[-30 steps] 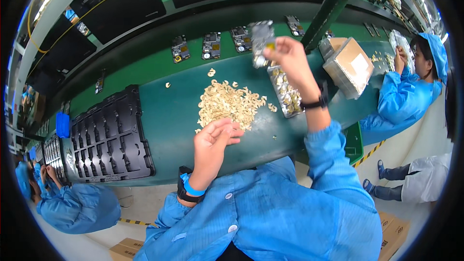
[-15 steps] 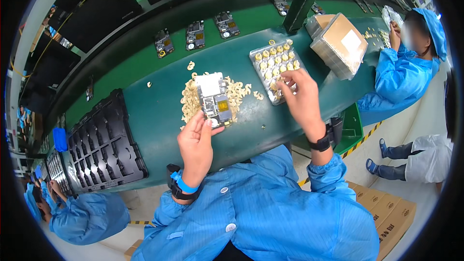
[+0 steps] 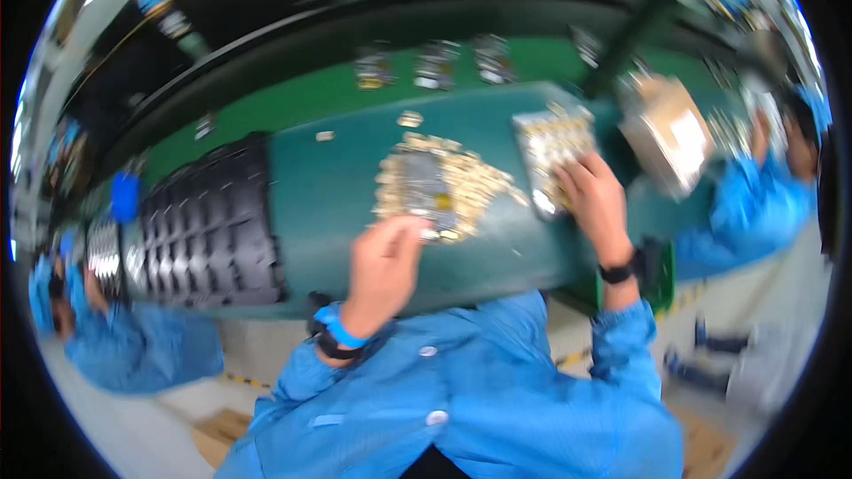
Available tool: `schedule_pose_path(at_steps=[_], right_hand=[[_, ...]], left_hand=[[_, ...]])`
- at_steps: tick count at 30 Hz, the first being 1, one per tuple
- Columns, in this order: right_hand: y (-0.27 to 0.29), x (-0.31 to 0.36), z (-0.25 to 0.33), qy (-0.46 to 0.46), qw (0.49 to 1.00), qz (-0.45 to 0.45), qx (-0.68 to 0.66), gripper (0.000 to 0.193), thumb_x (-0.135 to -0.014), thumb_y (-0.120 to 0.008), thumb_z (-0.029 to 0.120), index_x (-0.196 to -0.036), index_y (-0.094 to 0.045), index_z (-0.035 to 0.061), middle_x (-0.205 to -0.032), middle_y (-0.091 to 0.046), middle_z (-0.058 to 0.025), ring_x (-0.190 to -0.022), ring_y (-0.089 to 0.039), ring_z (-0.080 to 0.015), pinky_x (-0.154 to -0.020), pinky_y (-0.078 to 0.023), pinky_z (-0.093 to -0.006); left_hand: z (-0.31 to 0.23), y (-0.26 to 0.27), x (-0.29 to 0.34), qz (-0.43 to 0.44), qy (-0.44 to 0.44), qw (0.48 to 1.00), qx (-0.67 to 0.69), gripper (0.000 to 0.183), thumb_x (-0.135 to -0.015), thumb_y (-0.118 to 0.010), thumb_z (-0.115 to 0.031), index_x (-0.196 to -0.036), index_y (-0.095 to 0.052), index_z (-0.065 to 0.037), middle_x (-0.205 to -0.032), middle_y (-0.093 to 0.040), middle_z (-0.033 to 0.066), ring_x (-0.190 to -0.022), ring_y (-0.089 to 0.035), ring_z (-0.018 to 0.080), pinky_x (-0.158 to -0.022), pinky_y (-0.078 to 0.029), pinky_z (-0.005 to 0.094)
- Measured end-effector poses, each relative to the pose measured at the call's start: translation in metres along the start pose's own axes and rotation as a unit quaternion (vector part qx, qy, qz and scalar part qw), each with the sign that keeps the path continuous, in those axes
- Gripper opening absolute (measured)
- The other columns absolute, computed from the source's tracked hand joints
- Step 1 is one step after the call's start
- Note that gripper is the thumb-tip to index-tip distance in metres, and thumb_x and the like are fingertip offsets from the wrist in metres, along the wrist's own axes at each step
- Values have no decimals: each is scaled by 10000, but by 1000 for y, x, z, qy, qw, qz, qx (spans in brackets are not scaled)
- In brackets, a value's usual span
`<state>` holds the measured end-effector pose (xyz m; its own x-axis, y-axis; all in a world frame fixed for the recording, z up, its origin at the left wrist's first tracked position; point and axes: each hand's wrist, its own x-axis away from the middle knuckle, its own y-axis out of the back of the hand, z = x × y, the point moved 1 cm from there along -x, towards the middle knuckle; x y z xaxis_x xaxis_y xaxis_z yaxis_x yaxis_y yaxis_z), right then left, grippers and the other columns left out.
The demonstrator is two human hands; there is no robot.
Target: Manually assembling electronic components onto circuit boards on a production line.
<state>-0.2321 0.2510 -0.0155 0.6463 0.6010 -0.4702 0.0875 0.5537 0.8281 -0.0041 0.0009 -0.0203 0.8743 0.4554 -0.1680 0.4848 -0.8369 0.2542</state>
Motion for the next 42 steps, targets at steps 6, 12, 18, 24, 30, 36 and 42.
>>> schedule_pose_path(at_steps=[6,12,18,24,30,36,42], right_hand=[[25,31,-20,-106,983,-47,-143,187,-1028,-595,47,-1128,-689,-79,-1076,-734,-186,-962,-693,-278,-901,-540,-377],[17,-2,111,-141,907,-13,-397,173,-1021,-678,122,-982,-722,-40,-796,-723,-129,-666,-656,-161,-587,-520,-311],[-12,3,172,-114,902,36,-415,169,-1008,-672,85,-1035,-718,-75,-840,-717,-113,-747,-652,-189,-678,-524,-321],[-48,12,165,-81,866,29,-492,75,-989,-632,4,-983,-676,-56,-906,-607,-49,-695,-486,-68,-590,-352,-237],[4,-9,184,88,943,84,-311,117,-953,-703,28,-1046,-749,-25,-956,-708,-173,-795,-659,-260,-717,-522,-356],[16,-21,184,130,928,137,-321,150,-926,-717,8,-1071,-735,-28,-940,-708,-156,-815,-660,-266,-718,-520,-351],[0,0,155,-153,859,208,-441,133,-998,-690,59,-1115,-753,54,-996,-746,-116,-886,-699,-297,-828,-549,-330]], left_hand=[[-8,-25,-5,12,-59,996,66,75,-966,-589,-29,-992,-646,12,-847,-653,165,-773,-651,256,-741,-519,372],[-20,-23,-5,-17,-46,997,54,175,-989,-611,-115,-928,-606,49,-832,-628,157,-698,-611,277,-662,-482,393],[-32,-11,0,-74,-66,990,101,216,-1001,-642,-152,-1063,-662,54,-957,-691,153,-850,-681,288,-748,-534,375],[-23,-2,5,-103,-81,987,93,199,-1001,-644,-148,-1019,-667,49,-934,-684,153,-823,-668,302,-744,-523,378],[-15,9,0,-64,-83,993,59,205,-979,-663,-153,-921,-676,43,-830,-682,161,-758,-652,299,-697,-497,383],[-18,18,-3,22,-84,994,64,242,-958,-702,-181,-874,-676,45,-723,-669,158,-662,-635,253,-624,-476,375],[-19,2,3,5,-37,995,94,217,-966,-713,-170,-921,-699,42,-749,-683,135,-677,-639,171,-627,-487,338]])
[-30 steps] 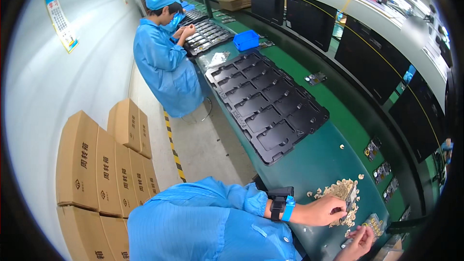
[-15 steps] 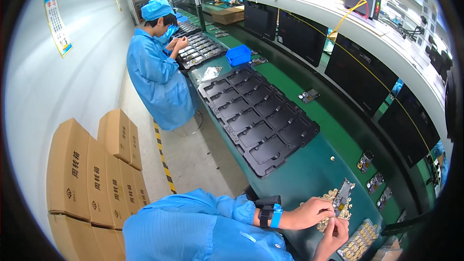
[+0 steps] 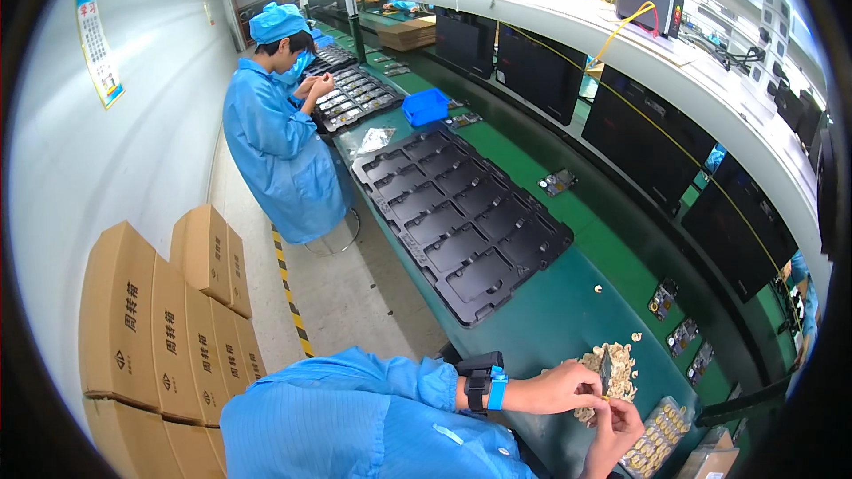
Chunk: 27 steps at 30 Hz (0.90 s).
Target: Manually assembling electronic components onto circuit boards on a production line.
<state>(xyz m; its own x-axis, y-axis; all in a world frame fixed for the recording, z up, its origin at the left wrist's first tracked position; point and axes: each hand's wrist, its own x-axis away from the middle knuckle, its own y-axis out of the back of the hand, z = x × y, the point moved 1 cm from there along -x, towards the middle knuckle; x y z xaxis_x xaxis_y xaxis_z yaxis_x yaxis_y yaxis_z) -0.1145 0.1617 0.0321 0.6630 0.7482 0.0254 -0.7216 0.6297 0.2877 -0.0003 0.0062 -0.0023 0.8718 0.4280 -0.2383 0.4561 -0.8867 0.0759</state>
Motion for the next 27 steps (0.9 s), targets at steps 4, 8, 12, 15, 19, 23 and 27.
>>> schedule_pose_path(at_steps=[4,8,12,15,19,23,27], right_hand=[[-13,-3,-33,87,980,-118,-137,26,-942,-683,-18,-944,-665,0,-883,-631,-27,-736,-539,-70,-624,-411,-232],[-20,-10,-20,66,990,-69,-105,81,-918,-743,-4,-991,-735,-37,-968,-719,-82,-869,-671,-132,-782,-540,-257],[-11,-17,-9,121,992,-34,-8,94,-883,-768,17,-969,-757,-18,-940,-731,-115,-799,-692,-172,-697,-543,-279],[-5,-19,-3,188,979,-42,66,113,-861,-756,-3,-973,-757,-21,-906,-730,-106,-737,-676,-160,-642,-529,-280],[0,-15,0,178,980,-58,61,111,-861,-754,-1,-970,-750,-26,-879,-723,-101,-693,-664,-144,-620,-521,-267],[3,-14,-4,184,980,-44,68,104,-848,-746,-15,-950,-734,-33,-854,-711,-93,-659,-651,-140,-600,-512,-265],[5,-14,-8,179,981,-26,64,97,-839,-738,-24,-934,-723,-37,-830,-699,-83,-643,-633,-135,-586,-499,-270]], left_hand=[[-6,0,-1,-5,-8,998,-55,177,-964,-717,-154,-942,-710,21,-810,-703,129,-730,-660,157,-673,-514,324],[-8,3,-2,-58,-11,998,-14,116,-959,-719,-106,-957,-721,10,-874,-724,128,-817,-674,161,-734,-538,329],[-3,5,1,-51,35,997,48,89,-989,-671,-19,-1017,-726,46,-961,-728,80,-897,-694,140,-788,-554,272],[1,8,-6,-24,29,997,62,101,-986,-652,41,-1065,-700,82,-1004,-714,109,-946,-708,153,-829,-573,271],[-2,4,-11,-31,18,998,51,93,-951,-700,8,-1000,-710,86,-918,-714,116,-844,-696,134,-750,-585,271],[-5,1,-11,-23,18,999,23,98,-940,-713,3,-998,-713,82,-911,-716,126,-827,-702,142,-742,-588,275],[-2,2,-11,-13,18,1000,5,104,-936,-720,-2,-999,-716,81,-920,-724,132,-822,-709,143,-738,-588,275]])
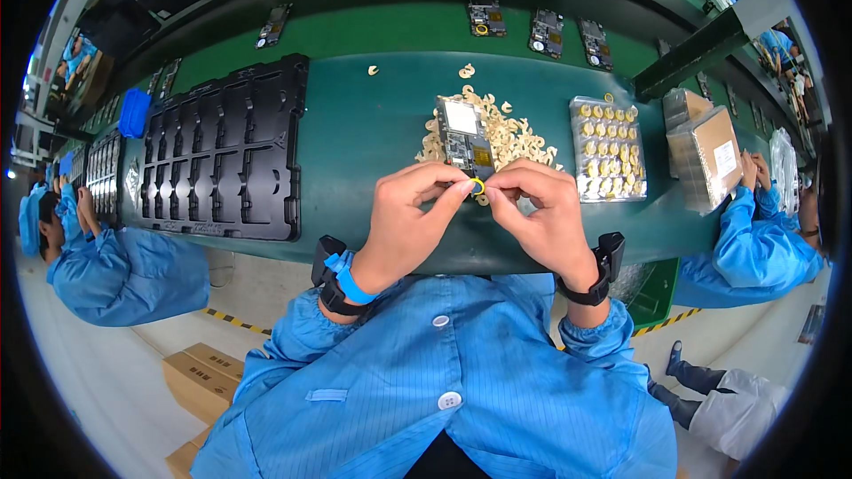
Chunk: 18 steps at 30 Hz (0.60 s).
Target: Manually assembling electronic components onto circuit boards on a production line.
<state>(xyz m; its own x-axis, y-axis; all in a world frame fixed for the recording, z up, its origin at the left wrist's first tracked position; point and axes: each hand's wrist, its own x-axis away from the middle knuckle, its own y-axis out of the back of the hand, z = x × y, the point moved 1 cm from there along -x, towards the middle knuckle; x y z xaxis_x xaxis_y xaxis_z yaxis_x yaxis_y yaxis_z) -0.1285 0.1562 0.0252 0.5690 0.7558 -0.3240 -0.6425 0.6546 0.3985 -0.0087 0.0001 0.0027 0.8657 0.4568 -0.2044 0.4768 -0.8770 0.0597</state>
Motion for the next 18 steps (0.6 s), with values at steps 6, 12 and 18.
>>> schedule_pose_path(at_steps=[6,12,18], right_hand=[[-15,3,-7,-28,997,-58,-48,80,-816,-742,-35,-889,-708,-29,-780,-658,-56,-620,-601,-114,-570,-478,-258],[-26,3,-3,-13,994,-104,-43,89,-810,-745,-38,-889,-705,-23,-765,-632,-42,-590,-572,-93,-537,-451,-253],[-30,0,-3,-17,995,-88,-47,88,-815,-742,-37,-892,-704,-19,-786,-639,-46,-589,-563,-91,-532,-440,-246]], left_hand=[[-1,-9,3,-33,26,999,8,115,-932,-724,-4,-1017,-721,73,-951,-738,143,-858,-743,173,-746,-594,282],[1,-5,5,-37,-5,997,-69,124,-979,-673,22,-1074,-714,89,-1019,-738,120,-946,-727,153,-815,-584,259],[7,-2,5,-20,10,999,-28,144,-1010,-647,-7,-1073,-709,106,-1011,-731,115,-909,-713,141,-823,-583,264]])
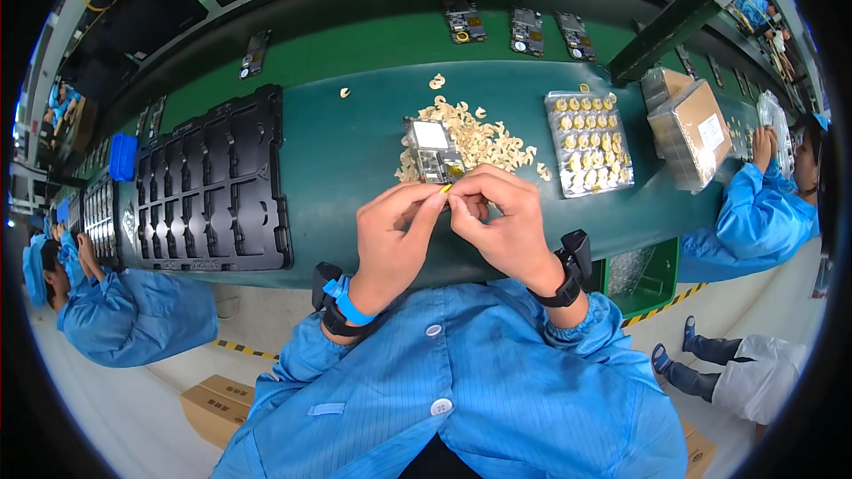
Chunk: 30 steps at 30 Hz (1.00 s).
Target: Manually assembling electronic components onto circuit boards on a production line.
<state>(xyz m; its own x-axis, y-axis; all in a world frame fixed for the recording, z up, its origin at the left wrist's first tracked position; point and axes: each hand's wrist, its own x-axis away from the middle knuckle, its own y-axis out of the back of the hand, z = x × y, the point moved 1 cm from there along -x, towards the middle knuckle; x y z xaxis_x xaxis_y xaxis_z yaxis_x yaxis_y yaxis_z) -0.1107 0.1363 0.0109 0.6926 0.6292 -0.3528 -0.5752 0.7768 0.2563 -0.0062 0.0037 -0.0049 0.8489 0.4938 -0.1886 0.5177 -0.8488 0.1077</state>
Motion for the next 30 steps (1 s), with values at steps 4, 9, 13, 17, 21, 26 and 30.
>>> schedule_pose_path(at_steps=[4,9,13,17,21,26,30], right_hand=[[6,1,-8,-20,998,-35,-50,78,-841,-724,-34,-913,-703,-12,-815,-660,-41,-652,-594,-84,-574,-463,-235],[43,-17,-43,-204,973,-110,-5,41,-949,-672,7,-948,-705,-17,-819,-689,-68,-693,-639,-110,-611,-509,-272],[40,-26,-45,-148,965,-21,216,98,-964,-661,36,-1013,-711,-32,-897,-688,-142,-762,-670,-231,-684,-525,-329],[32,-26,-23,50,985,-35,164,149,-933,-686,51,-1054,-720,-31,-996,-697,-164,-923,-678,-311,-766,-531,-353],[14,-28,10,103,986,43,123,153,-870,-739,3,-1020,-728,-21,-967,-704,-152,-917,-681,-316,-770,-539,-374],[10,-27,6,83,992,46,77,120,-855,-762,11,-969,-730,-12,-901,-705,-134,-828,-679,-295,-744,-537,-371],[15,-25,8,176,975,13,135,147,-810,-777,-10,-946,-727,10,-893,-692,-96,-804,-662,-276,-724,-533,-381]], left_hand=[[-3,3,-3,-32,51,992,113,168,-1023,-635,-38,-1078,-703,106,-995,-732,127,-898,-726,178,-805,-623,314],[2,11,-10,-41,53,985,158,199,-1038,-622,-61,-1077,-686,123,-980,-728,140,-885,-736,219,-804,-654,361],[3,13,-11,-47,68,980,182,200,-1040,-616,-60,-1073,-685,126,-991,-724,143,-880,-748,240,-817,-653,362],[5,10,-11,-43,60,980,182,196,-1039,-618,-59,-1079,-689,119,-1001,-721,139,-883,-749,242,-822,-652,360],[6,9,-11,-33,63,981,180,200,-1039,-620,-62,-1087,-690,119,-1010,-721,137,-903,-748,240,-826,-651,359],[-4,7,-10,-2,95,980,177,219,-1052,-601,-78,-1083,-686,122,-1023,-723,148,-936,-743,243,-841,-652,379],[-4,11,-7,18,109,961,253,244,-1066,-576,-98,-1070,-685,120,-1032,-721,158,-937,-735,234,-852,-651,407]])
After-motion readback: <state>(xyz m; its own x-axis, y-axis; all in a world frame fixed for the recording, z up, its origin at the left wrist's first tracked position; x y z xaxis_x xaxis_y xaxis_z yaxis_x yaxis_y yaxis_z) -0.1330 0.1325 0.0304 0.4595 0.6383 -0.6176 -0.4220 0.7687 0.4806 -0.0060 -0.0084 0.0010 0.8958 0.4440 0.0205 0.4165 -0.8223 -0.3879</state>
